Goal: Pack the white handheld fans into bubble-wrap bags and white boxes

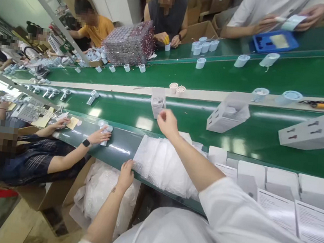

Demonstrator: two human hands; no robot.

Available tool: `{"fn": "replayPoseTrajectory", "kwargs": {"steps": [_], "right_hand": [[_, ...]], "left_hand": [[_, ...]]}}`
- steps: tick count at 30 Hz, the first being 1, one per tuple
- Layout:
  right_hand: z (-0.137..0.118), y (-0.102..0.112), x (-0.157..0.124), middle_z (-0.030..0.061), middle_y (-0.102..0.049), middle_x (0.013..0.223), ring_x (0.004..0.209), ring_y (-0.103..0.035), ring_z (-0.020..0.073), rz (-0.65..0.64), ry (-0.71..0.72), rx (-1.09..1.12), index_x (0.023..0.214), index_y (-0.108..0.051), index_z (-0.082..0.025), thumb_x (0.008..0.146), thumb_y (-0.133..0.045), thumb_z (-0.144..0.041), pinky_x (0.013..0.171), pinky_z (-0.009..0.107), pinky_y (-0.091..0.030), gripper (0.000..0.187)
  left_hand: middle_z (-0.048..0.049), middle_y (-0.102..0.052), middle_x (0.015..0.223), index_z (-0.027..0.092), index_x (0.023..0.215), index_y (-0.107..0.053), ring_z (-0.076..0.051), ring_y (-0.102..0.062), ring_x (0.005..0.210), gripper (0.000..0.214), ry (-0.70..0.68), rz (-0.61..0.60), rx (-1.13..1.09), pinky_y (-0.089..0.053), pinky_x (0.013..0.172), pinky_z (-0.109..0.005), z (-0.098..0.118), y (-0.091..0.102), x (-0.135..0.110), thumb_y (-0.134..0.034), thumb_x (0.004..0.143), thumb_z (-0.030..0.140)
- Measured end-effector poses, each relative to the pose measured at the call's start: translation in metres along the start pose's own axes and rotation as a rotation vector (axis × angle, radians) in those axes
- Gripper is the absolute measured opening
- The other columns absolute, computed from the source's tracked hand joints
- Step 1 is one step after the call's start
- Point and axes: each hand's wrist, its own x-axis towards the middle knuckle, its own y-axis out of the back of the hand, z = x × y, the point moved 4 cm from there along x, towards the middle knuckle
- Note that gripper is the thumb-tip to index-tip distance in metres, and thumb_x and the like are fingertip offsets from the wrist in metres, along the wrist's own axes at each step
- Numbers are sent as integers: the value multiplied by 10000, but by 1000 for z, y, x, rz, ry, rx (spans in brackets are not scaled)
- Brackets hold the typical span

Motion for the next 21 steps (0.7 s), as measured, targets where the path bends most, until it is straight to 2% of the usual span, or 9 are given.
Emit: {"fn": "replayPoseTrajectory", "kwargs": {"steps": [2,5,7,9,11,13,15,18,21], "right_hand": [[11,-32,-56,-5,-542,646,603,-564,158,-328,-157,105,875,-521,-197,779,-549,-352,549,288,-506,184],[30,-69,-133,-29,-520,600,505,-531,132,-658,-290,62,826,-527,-201,757,-587,-376,463,254,-461,197],[39,-80,-164,4,-572,729,550,-555,137,-676,-285,-60,910,-545,-194,739,-628,-404,538,298,-501,283],[40,-83,-179,85,-587,970,728,-609,181,-599,-202,-161,1087,-530,-179,674,-714,-430,697,367,-531,518],[34,-82,-180,148,-531,1141,978,-585,250,-535,-72,-227,1177,-514,-170,628,-768,-393,867,428,-490,645],[25,-84,-171,147,-540,1138,1083,-536,278,-570,37,-252,1099,-577,-173,678,-732,-324,944,462,-439,473],[14,-94,-154,119,-587,1066,1024,-567,259,-731,54,-162,1013,-616,-180,716,-690,-285,919,451,-455,324],[-2,-132,-116,98,-630,1061,923,-627,211,-889,-190,109,1079,-599,-192,775,-640,-363,805,371,-518,352],[-8,-185,-76,153,-627,1096,953,-638,232,-551,-496,31,1096,-565,-155,826,-568,-429,770,358,-529,384]], "left_hand": [[-139,-634,1164,187,923,-658,-251,-551,1094,234,-87,-33,67,-428,948,-395,0,-6,14,-548,747,80],[-121,-674,956,188,748,-643,-235,-582,976,121,-93,-31,42,-436,905,-366,-7,-10,25,-548,787,125],[-101,-666,849,183,731,-632,-222,-590,910,126,-77,3,16,-441,894,-370,-9,-9,24,-538,813,165],[-81,-663,829,172,807,-638,-199,-600,857,146,-53,44,-47,-461,858,-356,-5,-2,18,-502,851,204],[-73,-668,851,164,893,-637,-179,-613,824,176,-47,94,-145,-481,817,-328,2,10,8,-480,876,243],[-85,-669,895,159,958,-635,-179,-621,845,213,-71,180,-204,-487,812,-319,7,29,-5,-473,888,277],[-109,-660,929,154,1009,-635,-194,-618,882,257,-94,281,-172,-484,825,-334,8,51,-19,-446,901,291],[-112,-655,910,160,1006,-655,-201,-616,871,271,-80,340,-129,-487,808,-337,-3,77,-37,-448,889,289],[-64,-657,804,171,870,-673,-173,-610,758,197,80,384,-186,-488,722,-290,-21,92,-47,-516,829,282]]}}
